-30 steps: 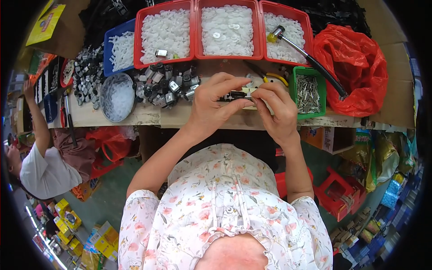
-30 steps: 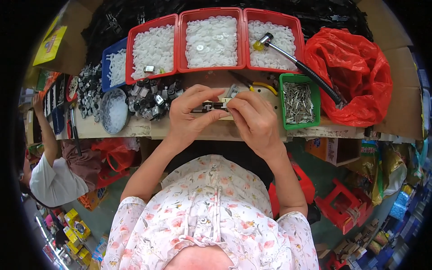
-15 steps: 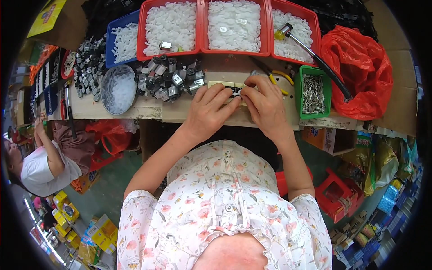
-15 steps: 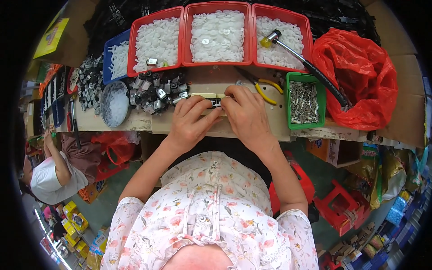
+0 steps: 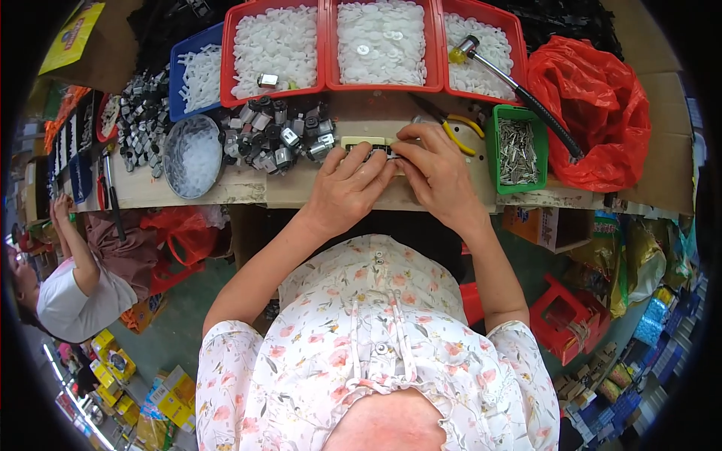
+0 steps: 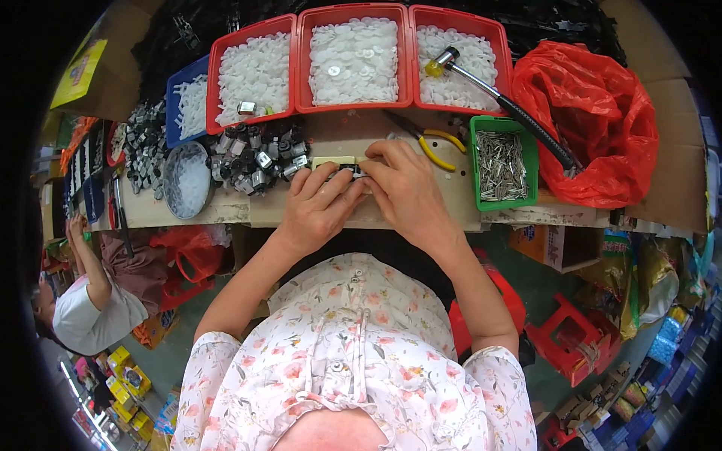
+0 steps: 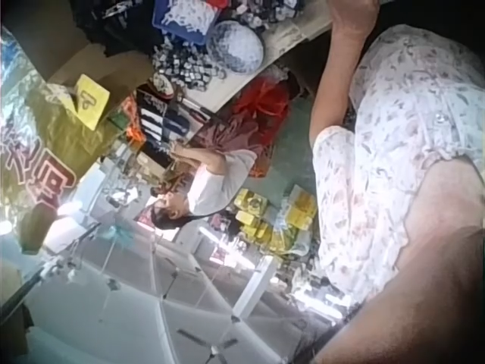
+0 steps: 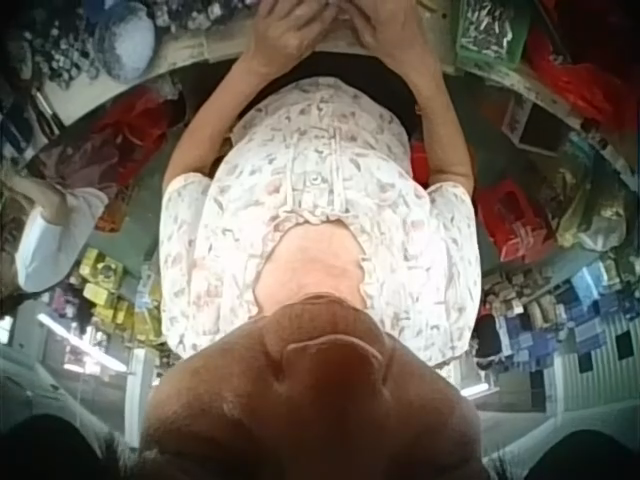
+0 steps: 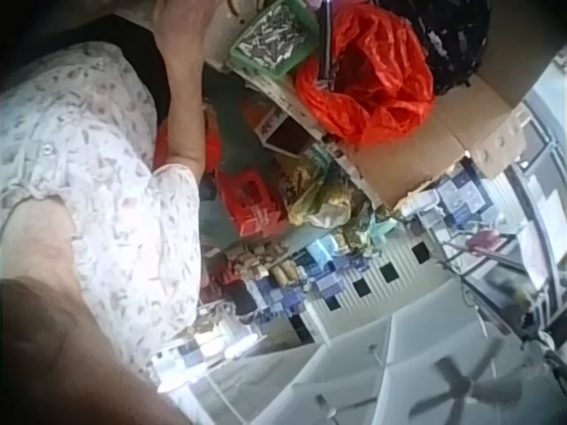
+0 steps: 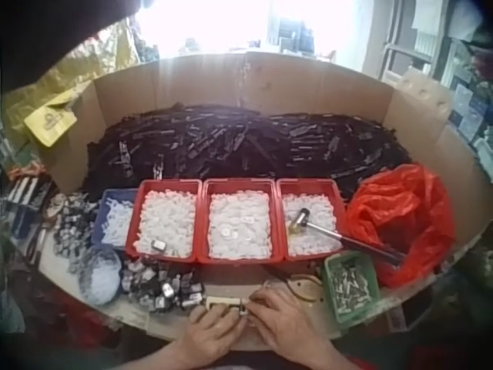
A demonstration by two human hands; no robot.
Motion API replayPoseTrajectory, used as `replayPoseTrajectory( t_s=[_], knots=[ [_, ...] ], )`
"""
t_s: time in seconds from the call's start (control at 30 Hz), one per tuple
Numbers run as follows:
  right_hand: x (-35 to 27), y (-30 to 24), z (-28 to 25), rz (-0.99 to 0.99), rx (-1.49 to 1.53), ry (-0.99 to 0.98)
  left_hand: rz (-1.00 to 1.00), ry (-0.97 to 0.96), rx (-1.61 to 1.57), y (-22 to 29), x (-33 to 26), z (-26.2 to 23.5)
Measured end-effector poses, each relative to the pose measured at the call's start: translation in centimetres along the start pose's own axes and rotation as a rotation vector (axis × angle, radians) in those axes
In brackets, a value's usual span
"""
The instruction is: Assembling small electronic components using various parts from bins and basic tools.
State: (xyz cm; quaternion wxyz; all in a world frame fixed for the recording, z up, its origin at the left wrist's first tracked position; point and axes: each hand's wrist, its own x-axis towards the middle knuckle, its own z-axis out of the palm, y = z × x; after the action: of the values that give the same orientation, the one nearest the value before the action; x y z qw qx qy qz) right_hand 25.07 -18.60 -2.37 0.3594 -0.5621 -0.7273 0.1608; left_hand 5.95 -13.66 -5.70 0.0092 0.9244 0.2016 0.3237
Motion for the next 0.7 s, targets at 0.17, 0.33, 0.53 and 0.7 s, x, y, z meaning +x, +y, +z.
replayPoseTrajectory(
  t_s=[0.17,0.33,0.53,0.7],
  knots=[
    [-0.4,-0.1,0.2,-0.018,0.002,0.029,0.006,0.010,-0.022,0.1,-0.2,0.1],
    [-0.9,-0.4,0.1,0.000,-0.017,0.031,0.030,-0.027,0.005,0.0,0.0,0.1],
    [-2.9,-0.7,-7.5,0.193,-0.103,0.229,0.046,-0.031,0.013,-0.7,-0.2,0.0],
    [-5.6,7.9,-18.1,0.352,-0.431,0.479,-0.007,-0.020,0.006,0.1,-0.6,-0.8]
  ],
)
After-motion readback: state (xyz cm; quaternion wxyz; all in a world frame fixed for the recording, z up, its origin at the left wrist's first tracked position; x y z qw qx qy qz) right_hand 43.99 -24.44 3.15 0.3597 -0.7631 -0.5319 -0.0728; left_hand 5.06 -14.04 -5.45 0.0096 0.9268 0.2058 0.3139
